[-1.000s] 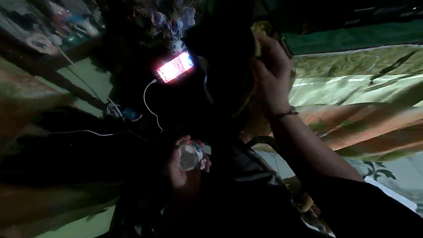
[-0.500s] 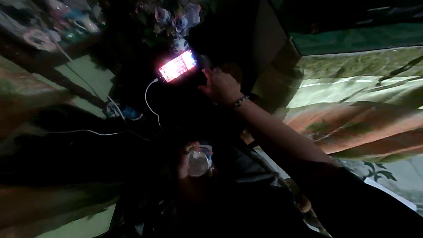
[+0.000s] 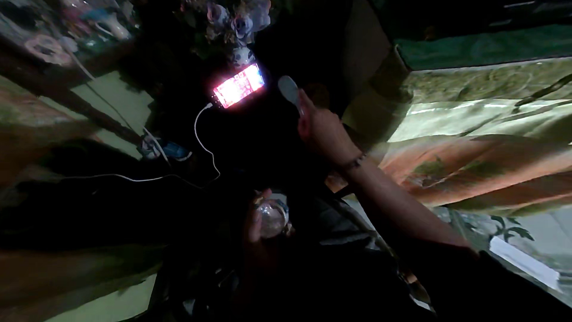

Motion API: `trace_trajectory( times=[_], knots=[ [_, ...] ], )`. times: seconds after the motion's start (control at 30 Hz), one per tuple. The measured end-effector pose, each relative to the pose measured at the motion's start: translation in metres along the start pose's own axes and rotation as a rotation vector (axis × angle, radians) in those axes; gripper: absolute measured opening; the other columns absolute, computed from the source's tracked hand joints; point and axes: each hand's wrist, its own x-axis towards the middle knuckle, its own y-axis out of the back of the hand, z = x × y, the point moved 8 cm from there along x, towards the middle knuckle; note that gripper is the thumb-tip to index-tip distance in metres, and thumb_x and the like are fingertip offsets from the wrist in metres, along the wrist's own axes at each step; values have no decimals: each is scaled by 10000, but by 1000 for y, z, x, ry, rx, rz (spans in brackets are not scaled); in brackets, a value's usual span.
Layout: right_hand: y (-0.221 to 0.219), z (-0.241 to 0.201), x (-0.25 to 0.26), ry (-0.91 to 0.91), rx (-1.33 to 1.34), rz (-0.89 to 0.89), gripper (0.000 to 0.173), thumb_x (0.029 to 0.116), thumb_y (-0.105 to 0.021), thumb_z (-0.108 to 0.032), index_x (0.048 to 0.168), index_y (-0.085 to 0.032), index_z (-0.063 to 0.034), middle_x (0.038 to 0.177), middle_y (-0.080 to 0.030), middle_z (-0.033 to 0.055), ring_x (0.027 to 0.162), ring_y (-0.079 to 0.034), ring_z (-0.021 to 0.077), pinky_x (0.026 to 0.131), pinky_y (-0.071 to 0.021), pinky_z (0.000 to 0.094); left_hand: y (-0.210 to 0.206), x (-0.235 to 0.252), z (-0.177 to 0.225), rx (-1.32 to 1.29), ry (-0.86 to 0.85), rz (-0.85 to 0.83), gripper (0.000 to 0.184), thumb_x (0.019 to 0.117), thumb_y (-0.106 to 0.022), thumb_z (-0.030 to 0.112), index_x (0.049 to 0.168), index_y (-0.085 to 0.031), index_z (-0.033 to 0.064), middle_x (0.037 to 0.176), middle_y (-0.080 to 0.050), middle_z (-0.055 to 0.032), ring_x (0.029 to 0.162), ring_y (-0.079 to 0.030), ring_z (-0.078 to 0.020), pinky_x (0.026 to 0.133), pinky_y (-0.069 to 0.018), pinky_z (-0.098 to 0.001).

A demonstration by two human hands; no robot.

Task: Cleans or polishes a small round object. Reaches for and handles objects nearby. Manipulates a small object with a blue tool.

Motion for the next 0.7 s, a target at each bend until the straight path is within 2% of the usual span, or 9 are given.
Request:
trace_trajectory(
  times=[0.07, 0.13, 0.23, 0.3, 0.43, 0.5, 0.53, 0.63, 0.7],
  knots=[
    [13, 9, -35, 109, 162, 77, 623, 1043, -538, -151, 1617, -296, -126, 1184, -672, 211, 820, -691, 359, 711, -577, 548, 2, 1, 4, 50, -24, -18, 670, 908, -674, 462, 1396, -472, 51, 1113, -699, -164, 782, -727, -251, 595, -622, -363],
    [13, 27, -63, 149, 462, 38, 595, 1047, -559, -163, 1598, -354, -254, 1006, -684, 85, 680, -670, 181, 594, -608, 372, 3, 2, 11, 156, -55, -35, 615, 899, -680, 301, 1399, -463, 16, 1189, -678, -169, 837, -726, -264, 627, -627, -381],
    [3, 50, -89, 198, 784, -109, 408, 1020, -576, -117, 1422, -588, -188, 1066, -711, 27, 858, -689, 115, 766, -605, 290, 1, 4, 27, 312, -113, -92, 555, 866, -684, 89, 1387, -512, 4, 1318, -632, -156, 921, -715, -257, 669, -629, -390],
    [1, 59, -97, 243, 737, -114, 315, 1024, -567, -131, 1324, -663, -141, 1123, -707, 2, 936, -671, 68, 848, -581, 257, -1, 7, 35, 398, -204, -140, 541, 841, -645, 14, 1370, -542, -31, 1367, -588, -166, 935, -705, -244, 683, -631, -386],
    [7, 43, -106, 390, 559, -31, 272, 1022, -551, -177, 1229, -727, -159, 1083, -706, -40, 1052, -623, 77, 1022, -471, 402, -4, 11, 47, 652, -445, -195, 417, 886, -602, 34, 1293, -611, -57, 1309, -622, -142, 1015, -681, -166, 791, -615, -325],
    [5, 19, -113, 483, 579, -32, 272, 1042, -541, -288, 1177, -759, -195, 1070, -722, -72, 1079, -613, 68, 1072, -403, 460, -3, 9, 49, 710, -548, -142, 312, 901, -604, 34, 1202, -681, 44, 1224, -684, -36, 1060, -677, -110, 881, -599, -310],
    [2, 6, -116, 529, 575, -17, 278, 1043, -555, -361, 1130, -773, -211, 1034, -727, -76, 1051, -616, 70, 1066, -385, 476, -3, 10, 50, 675, -577, -153, 267, 944, -638, 94, 1204, -693, 121, 1237, -688, 19, 1120, -661, -99, 949, -578, -312],
    [-13, -18, -117, 606, 529, 46, 283, 1019, -600, -424, 1016, -801, -224, 884, -711, -62, 905, -610, 90, 987, -387, 476, -5, 14, 55, 618, -691, -213, 219, 937, -715, 172, 1140, -734, 92, 1233, -692, -48, 1203, -619, -178, 1036, -518, -337],
    [-21, -9, -105, 571, 497, 55, 268, 1006, -619, -421, 1000, -803, -226, 893, -723, -65, 902, -624, 99, 957, -409, 485, -6, 9, 66, 761, -750, -178, 214, 947, -699, 183, 1128, -735, 76, 1236, -689, -65, 1214, -617, -179, 1043, -520, -342]
  ],
)
